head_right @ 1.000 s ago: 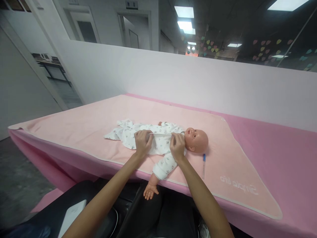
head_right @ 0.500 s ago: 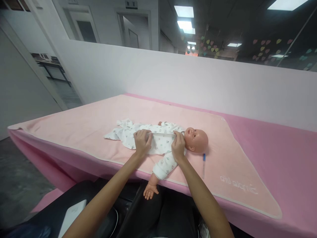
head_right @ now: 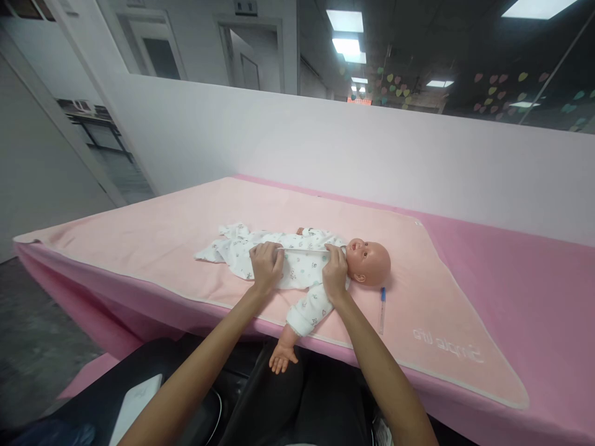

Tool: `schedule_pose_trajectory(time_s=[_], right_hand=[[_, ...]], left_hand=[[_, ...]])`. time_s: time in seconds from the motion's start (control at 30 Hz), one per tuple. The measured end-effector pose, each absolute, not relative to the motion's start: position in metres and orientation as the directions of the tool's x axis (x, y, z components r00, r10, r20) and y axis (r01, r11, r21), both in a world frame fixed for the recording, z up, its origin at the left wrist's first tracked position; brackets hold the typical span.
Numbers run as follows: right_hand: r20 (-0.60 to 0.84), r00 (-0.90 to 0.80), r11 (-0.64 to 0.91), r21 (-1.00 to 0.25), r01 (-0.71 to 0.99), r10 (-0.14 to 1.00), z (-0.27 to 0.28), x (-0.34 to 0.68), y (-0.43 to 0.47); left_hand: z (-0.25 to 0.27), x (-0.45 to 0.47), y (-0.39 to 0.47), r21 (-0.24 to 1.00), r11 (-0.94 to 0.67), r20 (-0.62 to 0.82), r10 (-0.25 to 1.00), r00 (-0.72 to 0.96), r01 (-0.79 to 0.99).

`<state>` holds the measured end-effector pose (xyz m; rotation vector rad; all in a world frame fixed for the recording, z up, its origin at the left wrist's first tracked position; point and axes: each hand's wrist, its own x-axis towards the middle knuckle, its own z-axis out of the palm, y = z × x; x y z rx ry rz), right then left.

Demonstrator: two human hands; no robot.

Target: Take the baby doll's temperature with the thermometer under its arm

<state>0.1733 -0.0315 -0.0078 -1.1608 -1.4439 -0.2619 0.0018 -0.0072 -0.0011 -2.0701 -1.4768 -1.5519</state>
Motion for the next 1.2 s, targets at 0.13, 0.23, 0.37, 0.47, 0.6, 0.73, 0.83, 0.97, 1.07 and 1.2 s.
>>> schedule_pose_trajectory(time_s=[0.13, 0.23, 0.37, 0.47, 0.6, 0.73, 0.83, 0.97, 1.07, 1.2], right_hand=[[0.861, 0.138, 0.461, -0.39, 0.797, 0.49, -0.007, 0.175, -0.031], [0.861, 0.113, 0.45, -0.365, 0.815, 0.495, -0.007, 0.177, -0.03], [0.859, 0.106, 0.453, -0.364, 0.814, 0.501, -0.006, 0.179, -0.03], [0.858, 0.101, 0.463, -0.367, 0.806, 0.504, -0.005, 0.181, -0.03], [0.863, 0.082, 0.47, -0.349, 0.811, 0.499, -0.006, 0.184, -0.03], [0.866, 0.051, 0.467, -0.317, 0.826, 0.498, -0.008, 0.186, -0.029], [0.869, 0.037, 0.472, -0.302, 0.828, 0.493, -0.009, 0.186, -0.027], [0.872, 0.026, 0.45, -0.279, 0.848, 0.49, -0.006, 0.188, -0.034], [0.889, 0.018, 0.436, -0.242, 0.867, 0.458, -0.004, 0.196, -0.056], [0.876, 0.111, 0.307, -0.28, 0.91, 0.469, -0.011, 0.219, -0.107]], left_hand=[[0.0, 0.001, -0.007, 0.401, -0.478, 0.793, 0.609, -0.034, 0.782], [0.0, 0.0, -0.007, 0.394, -0.455, 0.791, 0.61, -0.043, 0.799], [0.0, -0.001, -0.006, 0.382, -0.445, 0.798, 0.601, -0.046, 0.81], [-0.001, -0.002, -0.004, 0.398, -0.436, 0.795, 0.603, -0.065, 0.807], [-0.001, -0.003, -0.003, 0.444, -0.411, 0.772, 0.627, -0.107, 0.796], [-0.001, -0.003, -0.004, 0.488, -0.414, 0.739, 0.664, -0.111, 0.768], [-0.002, -0.004, -0.003, 0.514, -0.406, 0.722, 0.68, -0.127, 0.755], [-0.002, -0.009, 0.0, 0.57, -0.35, 0.7, 0.681, -0.216, 0.743], [0.007, -0.014, 0.006, 0.577, -0.365, 0.701, 0.681, -0.214, 0.731], [0.036, -0.003, 0.02, 0.541, -0.546, 0.726, 0.687, -0.028, 0.639]])
